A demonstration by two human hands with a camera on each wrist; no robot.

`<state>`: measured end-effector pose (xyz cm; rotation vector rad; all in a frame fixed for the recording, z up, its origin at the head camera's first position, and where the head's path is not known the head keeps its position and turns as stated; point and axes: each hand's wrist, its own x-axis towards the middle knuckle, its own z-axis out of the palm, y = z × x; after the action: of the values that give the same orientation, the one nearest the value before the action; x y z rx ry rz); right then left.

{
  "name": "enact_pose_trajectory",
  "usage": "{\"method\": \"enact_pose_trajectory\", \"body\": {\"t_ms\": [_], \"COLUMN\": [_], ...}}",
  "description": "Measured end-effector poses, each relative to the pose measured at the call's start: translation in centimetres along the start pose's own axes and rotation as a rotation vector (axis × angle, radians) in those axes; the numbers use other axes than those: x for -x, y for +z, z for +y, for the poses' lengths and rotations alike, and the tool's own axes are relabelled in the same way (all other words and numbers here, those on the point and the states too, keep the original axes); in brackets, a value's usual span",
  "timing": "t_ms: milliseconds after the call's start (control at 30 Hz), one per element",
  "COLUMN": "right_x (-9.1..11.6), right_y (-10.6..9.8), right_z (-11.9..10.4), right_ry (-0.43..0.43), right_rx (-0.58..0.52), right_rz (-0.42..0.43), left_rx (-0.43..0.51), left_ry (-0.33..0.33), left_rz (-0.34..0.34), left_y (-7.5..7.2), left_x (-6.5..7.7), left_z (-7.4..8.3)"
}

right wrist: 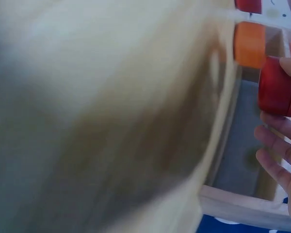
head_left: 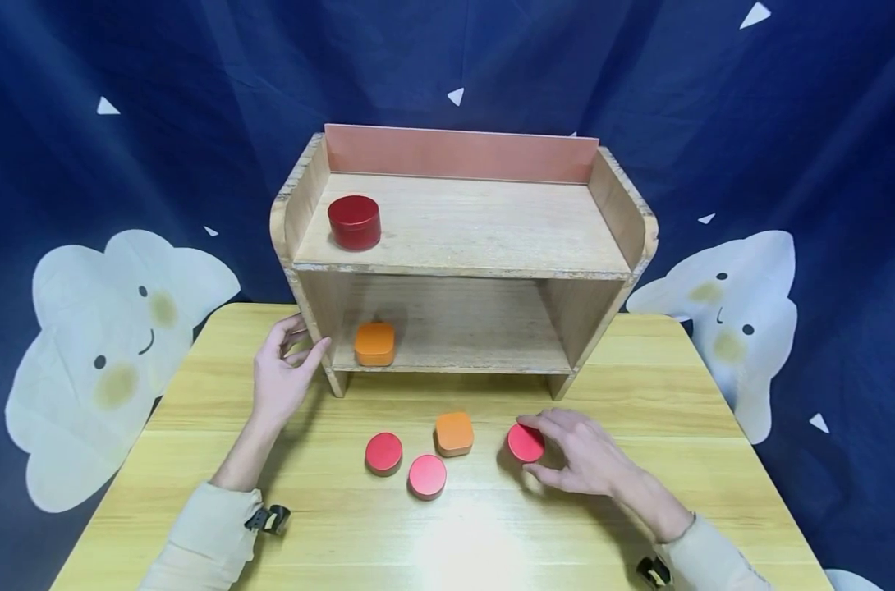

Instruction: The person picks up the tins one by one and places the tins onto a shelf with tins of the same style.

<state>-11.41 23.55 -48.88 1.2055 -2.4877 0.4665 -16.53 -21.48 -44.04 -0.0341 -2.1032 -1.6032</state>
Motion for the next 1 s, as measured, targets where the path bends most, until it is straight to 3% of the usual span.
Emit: {"method": "enact_pose_trajectory", "body": {"t_ms": [1000], "right_x": [-7.3], "right_y": [-7.2], "right_z": [-1.6], "right_ry": [-0.164], "right_rx": [0.088], "right_rz": [0.094], "left_rx": [0.012], "left_ry": [-0.003], "left_rz": [-0.032], "left_y": [-0.2], "left_x": [0.1], "left_z": [0.3]}}
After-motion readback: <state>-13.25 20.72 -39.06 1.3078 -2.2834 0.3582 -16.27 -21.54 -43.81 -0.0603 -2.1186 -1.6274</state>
